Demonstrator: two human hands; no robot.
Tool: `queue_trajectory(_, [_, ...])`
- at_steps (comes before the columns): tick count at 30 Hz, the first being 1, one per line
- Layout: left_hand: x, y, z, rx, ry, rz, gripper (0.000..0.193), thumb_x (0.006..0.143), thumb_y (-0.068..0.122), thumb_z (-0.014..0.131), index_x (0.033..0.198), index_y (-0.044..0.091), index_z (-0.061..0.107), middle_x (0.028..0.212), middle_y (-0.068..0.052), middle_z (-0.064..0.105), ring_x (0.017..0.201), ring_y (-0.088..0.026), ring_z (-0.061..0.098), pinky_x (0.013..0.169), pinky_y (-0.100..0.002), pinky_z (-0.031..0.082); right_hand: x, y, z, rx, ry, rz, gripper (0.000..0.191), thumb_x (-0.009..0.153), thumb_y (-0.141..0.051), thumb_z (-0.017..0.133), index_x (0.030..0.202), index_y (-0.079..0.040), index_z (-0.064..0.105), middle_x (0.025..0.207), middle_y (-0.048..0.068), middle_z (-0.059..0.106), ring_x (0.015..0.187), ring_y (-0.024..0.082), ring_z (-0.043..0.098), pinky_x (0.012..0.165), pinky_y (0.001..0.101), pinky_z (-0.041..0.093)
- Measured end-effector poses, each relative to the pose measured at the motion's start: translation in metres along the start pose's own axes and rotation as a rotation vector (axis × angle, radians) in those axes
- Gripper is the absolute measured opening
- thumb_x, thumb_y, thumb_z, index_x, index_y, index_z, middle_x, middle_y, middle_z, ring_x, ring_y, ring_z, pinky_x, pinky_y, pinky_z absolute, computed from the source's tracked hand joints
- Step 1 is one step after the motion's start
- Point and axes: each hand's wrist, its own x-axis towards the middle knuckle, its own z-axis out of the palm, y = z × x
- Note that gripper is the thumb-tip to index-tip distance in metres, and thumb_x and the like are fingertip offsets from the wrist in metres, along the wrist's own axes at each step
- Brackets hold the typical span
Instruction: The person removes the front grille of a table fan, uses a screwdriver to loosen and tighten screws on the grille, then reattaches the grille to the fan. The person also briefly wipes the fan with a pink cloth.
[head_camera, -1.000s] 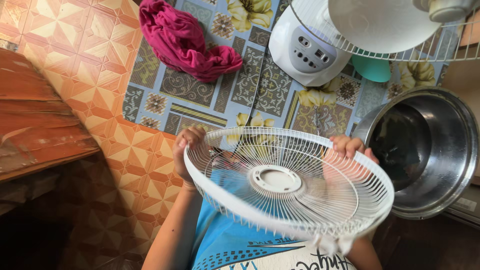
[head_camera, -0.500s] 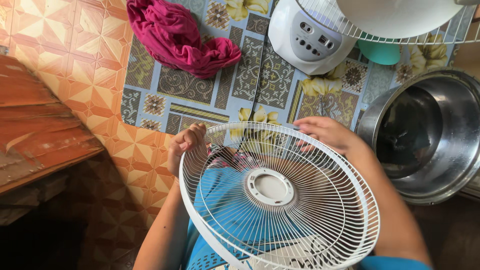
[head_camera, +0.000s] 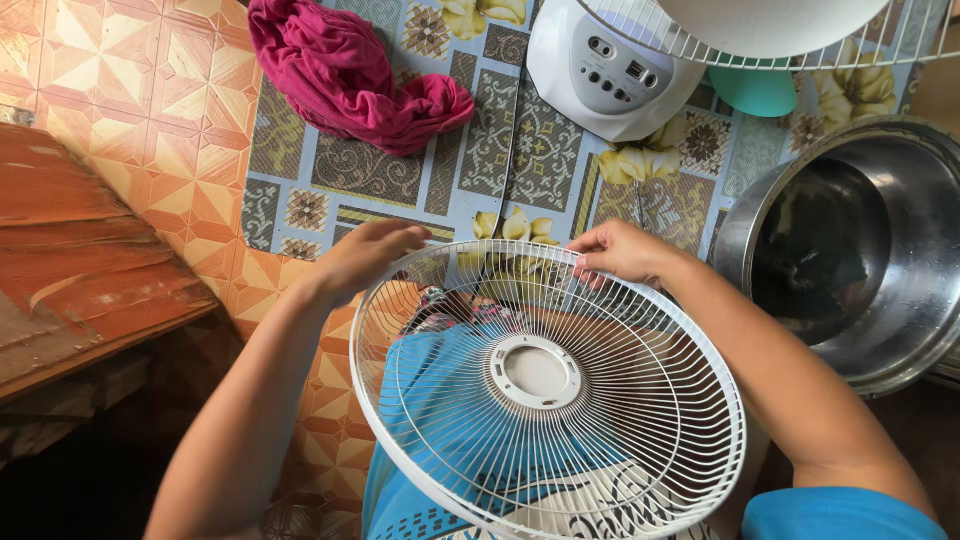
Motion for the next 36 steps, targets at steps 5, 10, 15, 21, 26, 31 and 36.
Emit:
queue_trajectory(5, [0.029, 0.024, 0.020, 0.587, -0.125, -0.034, 0.039, 0.102, 0.032, 0.053, 0.114, 0.001, 0.073, 0.107, -0.022, 0.075, 0.098, -0.036, 0.073, 0.091, -0.047, 0.057, 0.001, -0.005, -0.001, -0.027, -0.051, -0.031, 0.038, 0.097, -0.011, 0.060, 0.133, 0.000, 0.063, 0.102, 0.008, 0.076, 0.086, 0.011, 0.067, 0.071, 0.0278, 0.057])
queue_trajectory(10, [0.034, 0.020, 0.039, 0.747, -0.048, 0.169, 0.033, 0.099, 0.024, 0.050, 0.115, 0.006, 0.072, 0.109, -0.023, 0.072, 0.104, -0.041, 0.067, 0.092, -0.049, 0.051, 0.002, -0.011, -0.003, -0.053, -0.120, 0.067, 0.037, 0.104, -0.024, 0.050, 0.137, -0.011, 0.059, 0.101, 0.001, 0.070, 0.085, 0.010, 0.061, 0.067, 0.0294, 0.055])
queue_trajectory(15, [0.033, 0.018, 0.044, 0.780, -0.068, 0.180, 0.031, 0.099, 0.020, 0.046, 0.112, 0.006, 0.071, 0.103, -0.023, 0.072, 0.100, -0.042, 0.068, 0.088, -0.051, 0.051, 0.001, -0.012, -0.002, -0.072, -0.124, 0.097, 0.036, 0.104, -0.021, 0.048, 0.133, -0.017, 0.068, 0.091, -0.003, 0.061, 0.075, 0.010, 0.051, 0.063, 0.0285, 0.052])
queue_trajectory(21, [0.029, 0.012, 0.042, 0.747, -0.055, 0.197, 0.032, 0.098, 0.021, 0.047, 0.103, 0.007, 0.075, 0.096, -0.021, 0.073, 0.095, -0.038, 0.070, 0.087, -0.048, 0.053, 0.000, -0.005, 0.000, -0.136, 0.019, 0.032, 0.029, 0.101, -0.023, 0.058, 0.120, -0.009, 0.075, 0.084, 0.002, 0.066, 0.071, 0.009, 0.062, 0.057, 0.0306, 0.060])
queue_trajectory(26, [0.030, 0.011, 0.041, 0.712, -0.080, 0.080, 0.033, 0.099, 0.022, 0.047, 0.105, 0.010, 0.076, 0.094, -0.019, 0.074, 0.093, -0.035, 0.072, 0.087, -0.046, 0.054, 0.003, -0.001, -0.003, -0.112, 0.045, 0.067, 0.030, 0.099, -0.020, 0.061, 0.122, -0.004, 0.071, 0.088, 0.010, 0.074, 0.064, 0.015, 0.067, 0.055, 0.0327, 0.060])
queue_trajectory(31, [0.026, 0.009, 0.039, 0.724, 0.016, 0.084, 0.027, 0.098, 0.026, 0.053, 0.115, 0.010, 0.068, 0.090, -0.021, 0.075, 0.090, -0.036, 0.073, 0.088, -0.046, 0.054, 0.001, 0.001, -0.005, -0.119, 0.066, 0.107, 0.031, 0.099, -0.019, 0.061, 0.124, -0.002, 0.068, 0.090, 0.013, 0.078, 0.063, 0.018, 0.072, 0.056, 0.0342, 0.062])
queue_trajectory(36, [0.024, 0.004, 0.040, 0.870, 0.102, 0.183, 0.026, 0.095, 0.027, 0.060, 0.104, 0.008, 0.076, 0.093, -0.020, 0.073, 0.091, -0.040, 0.070, 0.084, -0.049, 0.054, -0.001, 0.003, -0.005, -0.168, -0.009, 0.093, 0.035, 0.103, -0.024, 0.051, 0.128, -0.007, 0.068, 0.089, 0.010, 0.076, 0.064, 0.018, 0.072, 0.057, 0.0326, 0.063])
